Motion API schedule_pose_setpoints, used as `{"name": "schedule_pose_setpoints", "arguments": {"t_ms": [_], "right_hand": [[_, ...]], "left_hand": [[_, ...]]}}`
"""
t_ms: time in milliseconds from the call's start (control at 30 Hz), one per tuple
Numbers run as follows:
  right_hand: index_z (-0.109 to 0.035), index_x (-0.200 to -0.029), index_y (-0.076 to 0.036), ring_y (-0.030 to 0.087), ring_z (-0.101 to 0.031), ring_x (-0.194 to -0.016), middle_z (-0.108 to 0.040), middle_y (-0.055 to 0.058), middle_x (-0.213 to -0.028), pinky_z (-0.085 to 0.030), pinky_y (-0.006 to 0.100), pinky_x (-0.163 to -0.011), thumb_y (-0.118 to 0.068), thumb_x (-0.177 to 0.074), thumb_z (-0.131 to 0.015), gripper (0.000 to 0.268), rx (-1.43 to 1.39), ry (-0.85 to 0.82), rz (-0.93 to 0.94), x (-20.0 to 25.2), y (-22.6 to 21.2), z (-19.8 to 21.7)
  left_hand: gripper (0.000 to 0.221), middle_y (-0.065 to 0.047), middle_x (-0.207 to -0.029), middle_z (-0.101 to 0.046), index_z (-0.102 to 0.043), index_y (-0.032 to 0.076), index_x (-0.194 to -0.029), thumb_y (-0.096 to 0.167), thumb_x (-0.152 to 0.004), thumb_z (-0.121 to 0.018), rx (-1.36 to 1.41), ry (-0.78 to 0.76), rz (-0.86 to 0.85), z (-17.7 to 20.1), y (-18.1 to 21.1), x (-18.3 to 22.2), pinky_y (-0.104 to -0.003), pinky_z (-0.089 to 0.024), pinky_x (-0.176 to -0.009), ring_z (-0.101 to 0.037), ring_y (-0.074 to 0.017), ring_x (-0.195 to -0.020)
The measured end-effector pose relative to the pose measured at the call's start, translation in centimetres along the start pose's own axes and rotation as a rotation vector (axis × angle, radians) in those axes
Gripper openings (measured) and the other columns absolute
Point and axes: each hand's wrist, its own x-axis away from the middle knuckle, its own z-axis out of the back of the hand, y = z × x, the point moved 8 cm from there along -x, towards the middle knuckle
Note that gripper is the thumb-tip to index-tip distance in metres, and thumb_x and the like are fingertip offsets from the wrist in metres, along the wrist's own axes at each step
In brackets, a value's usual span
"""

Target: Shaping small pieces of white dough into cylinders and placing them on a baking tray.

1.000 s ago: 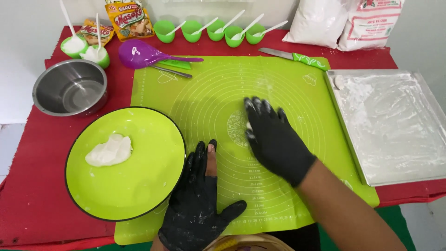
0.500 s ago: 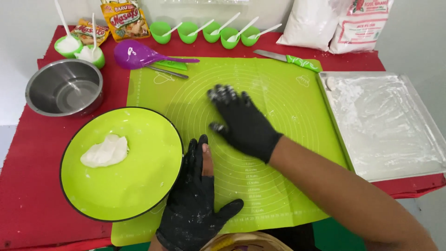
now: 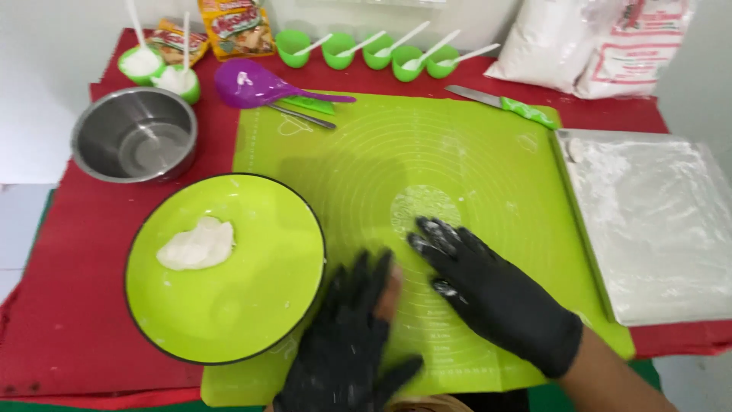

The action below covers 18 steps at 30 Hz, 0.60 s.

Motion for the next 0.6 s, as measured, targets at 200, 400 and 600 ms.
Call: {"name": "schedule_pose_setpoints", "arguments": {"t_ms": [200,400,600], "right_hand": [[-0.047,-0.153,-0.014,0.029,-0.042,-0.15,-0.043,0.011,-0.163,-0.03,0.043,-0.124,-0.015,-0.1,-0.05,0.054,0.012,0.156,0.029,1.0,1.1,-0.8],[-0.059,-0.145,-0.021,0.029,-0.062,-0.126,-0.062,0.005,-0.146,-0.047,0.043,-0.108,-0.015,-0.098,-0.054,0.048,0.119,0.284,0.055,2.3,2.3,-1.1],[-0.059,-0.141,-0.014,0.029,-0.056,-0.137,-0.056,0.01,-0.153,-0.041,0.043,-0.116,-0.022,-0.094,-0.068,0.049,-0.031,0.265,0.0,1.4,0.4,0.9]], "left_hand": [[0.048,-0.007,-0.161,-0.054,-0.047,0.011,-0.156,0.013,-0.108,-0.044,0.108,-0.094,-0.404,4.3,1.1,3.0,-0.051,-0.044,-0.115,-0.058,-0.0313,-0.143],[0.049,0.05,-0.145,-0.062,-0.071,0.066,-0.131,0.071,-0.083,-0.063,0.277,-0.941,0.942,9.1,-9.2,2.2,-0.015,-0.015,-0.133,-0.032,0.0211,-0.153],[0.066,-0.002,-0.152,-0.063,-0.066,0.024,-0.143,0.014,-0.08,-0.081,0.392,-0.05,0.225,19.6,-18.5,2.1,-0.032,-0.039,-0.111,-0.052,-0.0196,-0.142]]}}
